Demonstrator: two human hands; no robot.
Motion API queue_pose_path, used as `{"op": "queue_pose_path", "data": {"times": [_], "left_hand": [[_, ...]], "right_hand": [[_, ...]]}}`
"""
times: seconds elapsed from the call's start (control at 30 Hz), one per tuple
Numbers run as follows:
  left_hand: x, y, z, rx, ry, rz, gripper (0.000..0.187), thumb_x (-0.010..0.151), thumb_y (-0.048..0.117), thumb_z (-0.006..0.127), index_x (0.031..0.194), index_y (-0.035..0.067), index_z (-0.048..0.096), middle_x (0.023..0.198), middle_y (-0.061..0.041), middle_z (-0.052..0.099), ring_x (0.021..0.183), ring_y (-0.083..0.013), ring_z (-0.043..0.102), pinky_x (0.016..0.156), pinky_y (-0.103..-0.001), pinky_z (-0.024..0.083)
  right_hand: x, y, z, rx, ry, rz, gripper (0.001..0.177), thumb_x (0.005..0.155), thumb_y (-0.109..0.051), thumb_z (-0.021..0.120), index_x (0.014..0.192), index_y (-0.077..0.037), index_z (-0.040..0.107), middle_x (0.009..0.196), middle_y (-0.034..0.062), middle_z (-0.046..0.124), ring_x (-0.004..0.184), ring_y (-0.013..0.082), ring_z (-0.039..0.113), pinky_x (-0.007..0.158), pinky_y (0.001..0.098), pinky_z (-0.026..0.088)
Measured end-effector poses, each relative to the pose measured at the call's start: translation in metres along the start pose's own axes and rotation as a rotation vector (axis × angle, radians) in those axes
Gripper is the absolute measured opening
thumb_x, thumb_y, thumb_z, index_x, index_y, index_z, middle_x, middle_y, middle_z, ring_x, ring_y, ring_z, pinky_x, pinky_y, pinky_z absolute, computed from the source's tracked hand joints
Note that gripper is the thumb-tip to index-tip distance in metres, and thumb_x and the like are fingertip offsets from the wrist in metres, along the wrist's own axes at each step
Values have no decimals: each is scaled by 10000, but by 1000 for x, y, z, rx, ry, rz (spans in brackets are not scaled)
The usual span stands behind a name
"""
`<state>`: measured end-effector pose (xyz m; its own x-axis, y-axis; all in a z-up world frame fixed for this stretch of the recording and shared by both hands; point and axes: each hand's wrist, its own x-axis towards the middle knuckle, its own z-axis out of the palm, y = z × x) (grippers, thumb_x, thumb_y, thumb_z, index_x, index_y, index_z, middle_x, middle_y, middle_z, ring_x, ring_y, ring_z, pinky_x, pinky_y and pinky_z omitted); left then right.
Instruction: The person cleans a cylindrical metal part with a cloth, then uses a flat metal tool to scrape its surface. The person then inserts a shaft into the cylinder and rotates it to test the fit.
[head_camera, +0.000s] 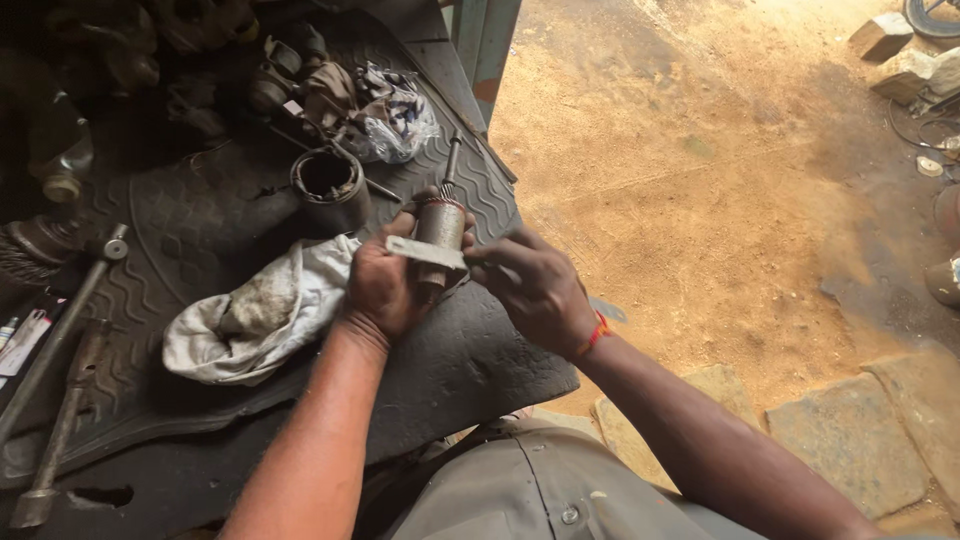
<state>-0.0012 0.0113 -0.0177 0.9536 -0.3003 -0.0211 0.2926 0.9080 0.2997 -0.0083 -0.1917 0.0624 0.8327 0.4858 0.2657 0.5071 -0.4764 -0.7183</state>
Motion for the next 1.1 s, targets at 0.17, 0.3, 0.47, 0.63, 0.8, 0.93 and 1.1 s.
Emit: {"op": "queue_pose_path", "data": {"times": [0.17,0.3,0.47,0.63,0.8,0.93,1.1], "left_hand": [[0,4,10,-98,-59,-70,617,1028,599,475,1418,125,529,1355,-273,595,1180,-389,634,977,-521,550],[-8,5,11,17,-19,3,831,1027,732,487,1486,40,525,1379,-293,575,1209,-411,624,1000,-493,542],[-3,6,15,-61,-6,-77,831,916,779,450,1430,130,510,1360,-270,579,1196,-400,629,974,-523,569],[-4,3,8,10,-28,-26,909,974,804,458,1493,60,503,1396,-300,568,1218,-413,625,972,-478,555],[-2,8,9,-19,8,-79,857,897,800,451,1421,123,499,1342,-244,585,1171,-386,639,955,-524,579],[-2,5,8,2,-43,-51,903,959,800,460,1483,66,496,1374,-278,596,1189,-398,636,943,-480,564],[0,11,9,-24,-16,-82,847,909,784,481,1427,114,496,1344,-227,594,1184,-378,639,971,-529,579]], "right_hand": [[1,2,-9,-56,-59,-27,139,975,-227,716,1071,-133,756,901,68,630,730,209,659,643,345,537],[-3,1,-8,-41,-63,3,170,949,-237,725,1079,-137,773,919,55,646,741,196,681,636,348,545],[2,-5,-12,-79,-123,-7,163,978,-234,703,1086,-130,765,925,59,629,750,191,665,644,338,560],[-2,-7,-12,62,-43,71,184,970,-223,708,1110,-114,756,964,63,654,793,181,704,684,348,563],[2,-5,-8,-47,-111,-9,162,962,-231,713,1079,-127,755,984,59,676,825,191,712,710,331,589],[-3,-6,-7,29,-42,84,171,958,-217,711,1092,-120,753,981,74,671,845,201,731,705,348,584],[3,-10,-8,-74,-74,4,201,948,-234,704,1120,-141,751,945,62,666,784,196,712,679,339,585]]}}
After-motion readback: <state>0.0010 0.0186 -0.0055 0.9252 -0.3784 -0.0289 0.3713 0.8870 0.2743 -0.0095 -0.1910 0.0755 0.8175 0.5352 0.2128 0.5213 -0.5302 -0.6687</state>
